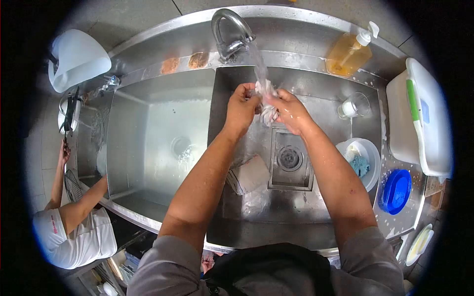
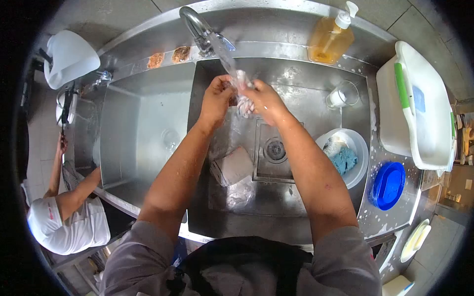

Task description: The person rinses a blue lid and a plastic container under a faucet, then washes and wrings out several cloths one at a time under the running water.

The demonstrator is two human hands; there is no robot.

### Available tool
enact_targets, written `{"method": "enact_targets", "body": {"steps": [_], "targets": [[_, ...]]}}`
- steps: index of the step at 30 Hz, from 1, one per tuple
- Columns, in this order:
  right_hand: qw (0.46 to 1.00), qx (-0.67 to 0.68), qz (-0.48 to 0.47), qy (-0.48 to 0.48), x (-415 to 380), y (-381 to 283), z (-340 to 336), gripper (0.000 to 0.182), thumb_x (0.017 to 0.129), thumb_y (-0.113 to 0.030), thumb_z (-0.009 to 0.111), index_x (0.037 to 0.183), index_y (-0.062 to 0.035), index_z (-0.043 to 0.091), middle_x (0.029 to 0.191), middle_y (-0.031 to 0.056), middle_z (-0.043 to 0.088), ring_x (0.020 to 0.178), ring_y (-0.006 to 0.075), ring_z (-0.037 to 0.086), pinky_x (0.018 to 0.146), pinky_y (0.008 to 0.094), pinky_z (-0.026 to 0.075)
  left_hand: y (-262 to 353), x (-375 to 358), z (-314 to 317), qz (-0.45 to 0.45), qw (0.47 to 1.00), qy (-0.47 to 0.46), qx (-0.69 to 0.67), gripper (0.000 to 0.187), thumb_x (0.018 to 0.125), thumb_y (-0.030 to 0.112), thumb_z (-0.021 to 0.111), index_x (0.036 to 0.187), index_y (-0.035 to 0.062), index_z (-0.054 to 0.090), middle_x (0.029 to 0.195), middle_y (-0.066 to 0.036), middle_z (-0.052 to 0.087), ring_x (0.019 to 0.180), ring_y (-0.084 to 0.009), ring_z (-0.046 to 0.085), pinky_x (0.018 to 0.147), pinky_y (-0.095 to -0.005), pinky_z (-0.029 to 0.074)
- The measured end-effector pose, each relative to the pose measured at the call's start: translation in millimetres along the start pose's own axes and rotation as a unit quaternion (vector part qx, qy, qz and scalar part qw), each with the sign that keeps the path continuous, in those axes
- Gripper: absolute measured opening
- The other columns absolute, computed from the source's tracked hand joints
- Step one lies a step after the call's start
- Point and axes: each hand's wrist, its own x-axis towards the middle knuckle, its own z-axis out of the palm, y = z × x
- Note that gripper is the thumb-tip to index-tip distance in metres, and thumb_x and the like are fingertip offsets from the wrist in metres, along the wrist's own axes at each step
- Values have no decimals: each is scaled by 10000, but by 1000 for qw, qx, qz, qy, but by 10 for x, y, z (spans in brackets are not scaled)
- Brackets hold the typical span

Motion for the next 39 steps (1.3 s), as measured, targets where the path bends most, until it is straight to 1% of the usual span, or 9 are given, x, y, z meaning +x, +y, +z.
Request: {"method": "enact_targets", "body": {"steps": [9, 17, 19, 21, 23, 25, 27, 36, 39], "targets": [[979, 202, -40, 12, -143, -42, -5, 267, 950, -149, 580, 1172, 0, 578, 1058, 110, 660, 913, 201, 655, 751, 340, 539, -96, -208, -25, -204, 952, 5, -227, 332, 962, 270, 570, 1236, 93, 508, 1087, -74, 628, 969, -211, 622, 797, -388, 515], [979, -165, -114, 24, -265, -264, 97, 241, 858, -97, 649, 1068, 20, 627, 961, 120, 675, 852, 188, 658, 735, 317, 524, -312, -220, 86, -60, 985, -25, -162, 361, 985, 307, 549, 1295, 134, 483, 1108, -40, 601, 989, -176, 624, 764, -353, 527], [833, -466, -298, -24, -455, -427, 250, 296, 860, -157, 667, 1105, 5, 626, 1033, 167, 671, 911, 271, 663, 799, 366, 516, -281, -240, 66, -79, 958, -11, -274, 367, 992, 342, 544, 1295, 141, 494, 1132, -60, 613, 1024, -183, 615, 850, -363, 506], [917, -304, -236, -100, -384, -311, 243, 332, 861, -210, 677, 1125, -13, 631, 1102, 191, 654, 996, 362, 633, 879, 408, 491, -75, -336, 106, -143, 879, -41, -453, 377, 994, 376, 537, 1280, 131, 513, 1148, -85, 623, 1073, -208, 605, 927, -391, 478], [862, -347, -316, 192, -221, -234, 135, 368, 862, -215, 678, 1157, -4, 610, 1100, 209, 651, 1011, 357, 634, 898, 404, 492, -123, -294, 131, -130, 865, -70, -480, 414, 981, 386, 530, 1233, 58, 553, 1201, -134, 618, 1111, -262, 599, 966, -455, 472], [792, -449, -341, 232, -123, -79, -22, 378, 852, -139, 689, 1184, 10, 588, 1064, 191, 660, 955, 300, 661, 844, 368, 520, -253, -214, 129, -105, 911, -20, -399, 365, 975, 279, 552, 1249, 39, 542, 1179, -129, 625, 1053, -256, 630, 904, -425, 526], [997, -34, -68, 25, -88, 42, -166, 351, 830, -46, 692, 1158, 16, 584, 1011, 141, 660, 875, 232, 660, 778, 325, 530, -90, -262, 100, -91, 941, -18, -325, 305, 964, 151, 545, 1235, 10, 550, 1141, -130, 645, 968, -230, 663, 787, -362, 571], [936, 339, -75, -49, -126, 221, -301, 213, 819, 63, 630, 975, -75, 585, 975, 84, 629, 934, 206, 626, 785, 323, 543, 244, -145, 43, 20, 984, -35, 176, 183, 918, 74, 613, 1091, 18, 634, 898, -42, 661, 709, -113, 604, 614, -238, 492], [932, 347, -77, 69, -229, 13, -85, 282, 798, 74, 643, 1041, -60, 589, 1007, 109, 637, 1006, 242, 631, 836, 365, 556, 179, 74, -109, -3, 990, -72, 122, 172, 892, 75, 656, 1058, 36, 635, 833, -11, 634, 669, -86, 566, 587, -226, 461]]}}
